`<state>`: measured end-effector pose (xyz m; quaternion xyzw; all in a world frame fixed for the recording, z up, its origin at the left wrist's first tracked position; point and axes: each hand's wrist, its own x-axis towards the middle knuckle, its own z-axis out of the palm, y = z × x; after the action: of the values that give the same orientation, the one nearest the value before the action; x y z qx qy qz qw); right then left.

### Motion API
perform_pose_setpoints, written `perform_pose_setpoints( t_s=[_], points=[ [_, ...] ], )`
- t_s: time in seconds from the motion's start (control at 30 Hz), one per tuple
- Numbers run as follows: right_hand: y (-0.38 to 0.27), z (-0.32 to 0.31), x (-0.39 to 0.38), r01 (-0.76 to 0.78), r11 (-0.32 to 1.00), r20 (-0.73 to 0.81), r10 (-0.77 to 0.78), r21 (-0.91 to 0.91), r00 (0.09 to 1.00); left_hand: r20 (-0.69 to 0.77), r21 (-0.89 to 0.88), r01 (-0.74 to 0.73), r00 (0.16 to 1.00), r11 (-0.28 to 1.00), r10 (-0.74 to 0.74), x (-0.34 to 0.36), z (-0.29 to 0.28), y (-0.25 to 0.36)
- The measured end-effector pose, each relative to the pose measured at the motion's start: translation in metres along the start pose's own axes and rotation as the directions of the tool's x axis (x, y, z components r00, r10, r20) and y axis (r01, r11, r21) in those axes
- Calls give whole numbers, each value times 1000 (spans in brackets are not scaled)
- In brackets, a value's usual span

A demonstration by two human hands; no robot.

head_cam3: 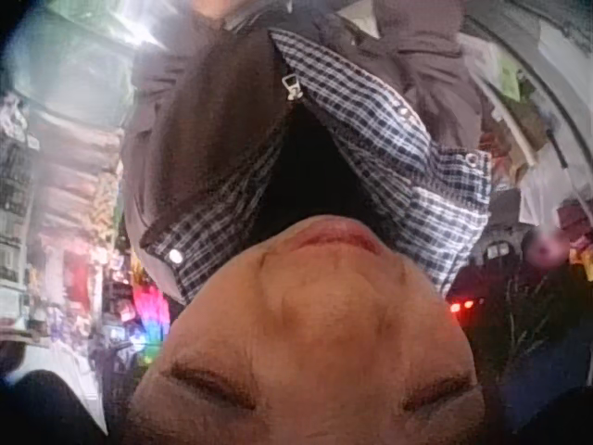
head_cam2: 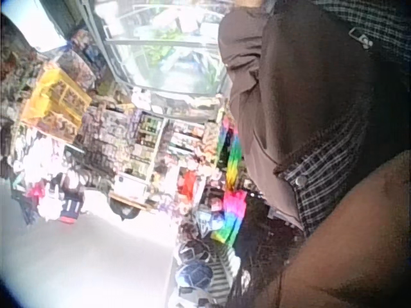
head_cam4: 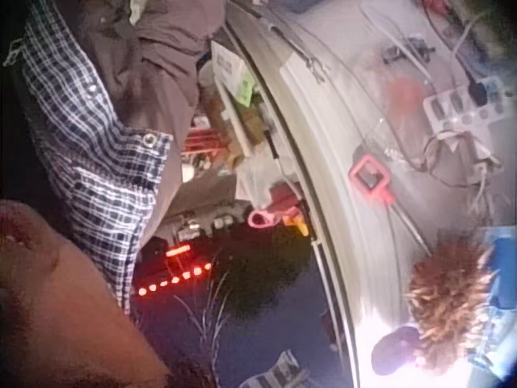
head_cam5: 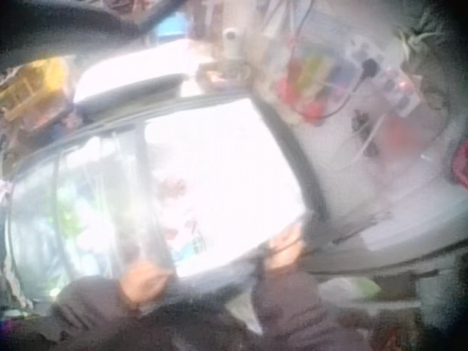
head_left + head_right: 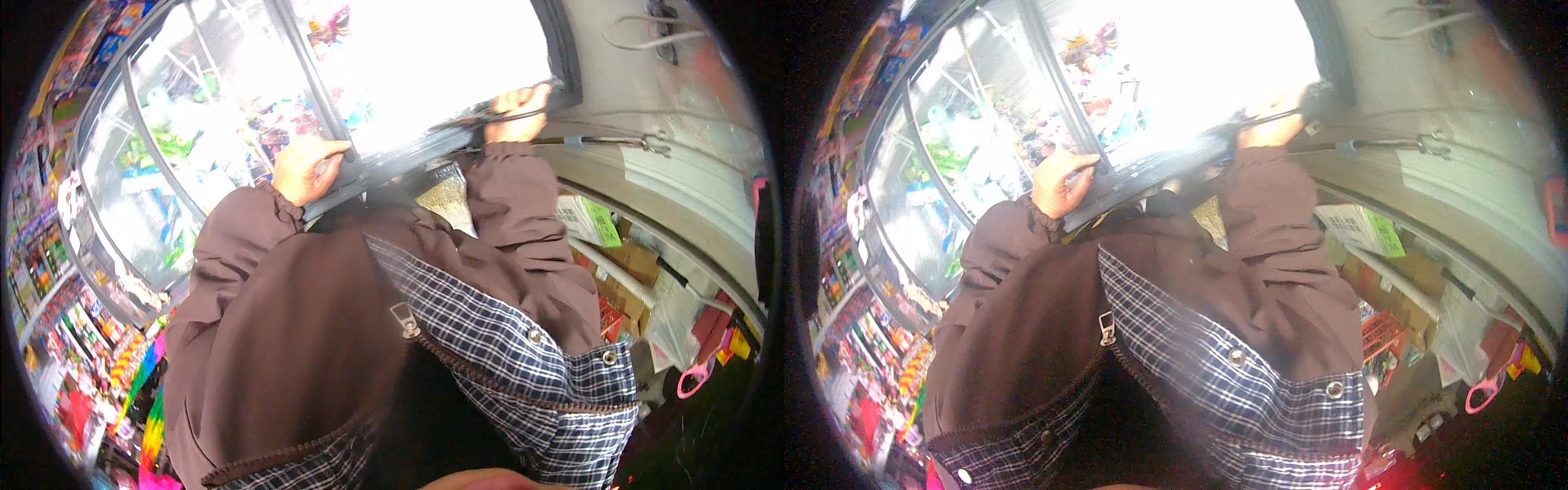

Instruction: The person uses pliers to remove a damaged rubber seal from the edge of a chest freezer lid. They then lift the lid and continue to work on the seal along the frame, pulling and adjusting it with the tool.

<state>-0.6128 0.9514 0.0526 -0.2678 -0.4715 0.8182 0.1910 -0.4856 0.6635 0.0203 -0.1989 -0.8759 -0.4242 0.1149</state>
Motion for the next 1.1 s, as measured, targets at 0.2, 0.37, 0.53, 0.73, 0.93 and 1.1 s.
perform_pose_setpoints(
  t_s=[0.2,0.37,0.53,0.73,0.93,1.1],
  points=[
    [-64,-52,44,412,898,227,-438,154,870,39,-3,58,998,998,-57,-7,-6,-9],
    [-14,-50,-53,594,784,627,-558,183,543,272,-486,471,882,736,-385,12,-8,11],
    [-1,61,-155,957,234,273,-945,173,182,820,-573,808,565,141,95,64,10,46],
    [-14,6,-138,811,585,834,-455,14,314,944,-330,943,330,-48,-2,82,48,49],
    [-44,-45,-50,588,720,344,-482,-368,806,811,-401,567,585,719,-8,100,85,33],
    [-82,1,27,567,676,336,-457,-471,824,665,-370,369,746,852,-34,99,90,41]
  ],
)
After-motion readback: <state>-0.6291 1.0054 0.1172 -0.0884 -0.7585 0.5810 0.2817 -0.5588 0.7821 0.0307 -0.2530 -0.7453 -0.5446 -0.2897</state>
